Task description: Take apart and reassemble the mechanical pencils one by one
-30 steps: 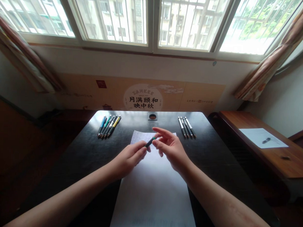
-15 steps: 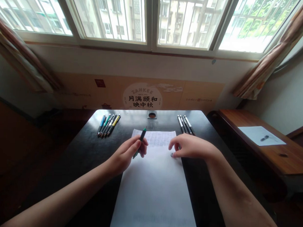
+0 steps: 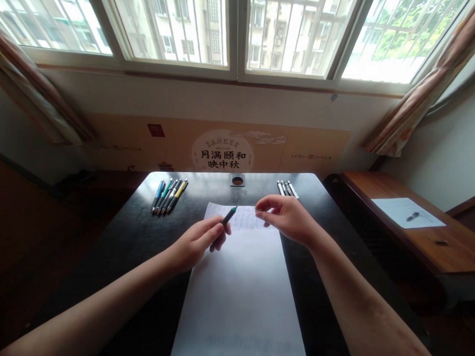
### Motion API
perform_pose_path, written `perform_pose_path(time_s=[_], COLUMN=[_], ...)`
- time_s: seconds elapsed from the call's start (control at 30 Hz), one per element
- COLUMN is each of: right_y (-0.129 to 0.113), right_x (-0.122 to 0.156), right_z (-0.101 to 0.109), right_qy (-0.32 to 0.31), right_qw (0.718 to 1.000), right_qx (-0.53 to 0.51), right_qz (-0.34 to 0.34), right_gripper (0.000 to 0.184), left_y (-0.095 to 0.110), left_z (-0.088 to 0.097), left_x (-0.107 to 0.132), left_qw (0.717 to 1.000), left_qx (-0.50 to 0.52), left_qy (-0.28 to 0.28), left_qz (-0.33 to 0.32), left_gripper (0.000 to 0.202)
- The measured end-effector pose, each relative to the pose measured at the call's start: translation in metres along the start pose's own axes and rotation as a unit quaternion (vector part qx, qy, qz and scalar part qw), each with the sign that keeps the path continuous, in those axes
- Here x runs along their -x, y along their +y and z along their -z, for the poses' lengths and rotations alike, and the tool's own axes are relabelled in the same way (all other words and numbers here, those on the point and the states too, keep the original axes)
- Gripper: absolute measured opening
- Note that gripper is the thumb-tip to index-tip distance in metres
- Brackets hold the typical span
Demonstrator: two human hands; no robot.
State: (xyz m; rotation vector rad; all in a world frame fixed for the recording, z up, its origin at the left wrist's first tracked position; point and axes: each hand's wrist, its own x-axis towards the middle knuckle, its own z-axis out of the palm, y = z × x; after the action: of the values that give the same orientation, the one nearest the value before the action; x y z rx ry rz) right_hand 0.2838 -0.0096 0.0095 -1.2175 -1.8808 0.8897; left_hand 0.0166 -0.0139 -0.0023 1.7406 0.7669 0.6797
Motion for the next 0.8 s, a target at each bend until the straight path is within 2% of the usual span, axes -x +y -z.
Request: perform_pose_path(time_s=[0.1, 0.2, 0.4, 0.67, 0.8], right_y=[-0.004, -0.01, -0.012, -0.01, -0.013], right_x=[0.001, 0.003, 0.006, 0.006, 0.006], right_z=[-0.001, -0.005, -0.012, -0.014, -0.014], right_qy=[0.028, 0.024, 0.01, 0.003, -0.01], right_qw=[0.995, 0.991, 0.992, 0.991, 0.992], right_qx=[-0.093, -0.131, -0.117, -0.082, -0.046], right_qz=[0.015, 0.027, 0.044, 0.106, 0.114], right_gripper=[0.028, 0.027, 0.025, 0.02, 0.02], left_y=[0.0, 0.001, 0.005, 0.006, 0.006], left_z=[0.002, 0.004, 0.006, 0.006, 0.005], left_x=[0.0, 0.0, 0.001, 0.002, 0.002], left_qw=[0.997, 0.993, 0.982, 0.976, 0.975], left_qx=[-0.077, -0.114, -0.188, -0.214, -0.222], left_qy=[-0.007, -0.011, -0.016, -0.027, -0.028], left_qz=[-0.005, 0.001, 0.002, 0.002, -0.001], left_gripper=[0.03, 0.031, 0.03, 0.029, 0.029])
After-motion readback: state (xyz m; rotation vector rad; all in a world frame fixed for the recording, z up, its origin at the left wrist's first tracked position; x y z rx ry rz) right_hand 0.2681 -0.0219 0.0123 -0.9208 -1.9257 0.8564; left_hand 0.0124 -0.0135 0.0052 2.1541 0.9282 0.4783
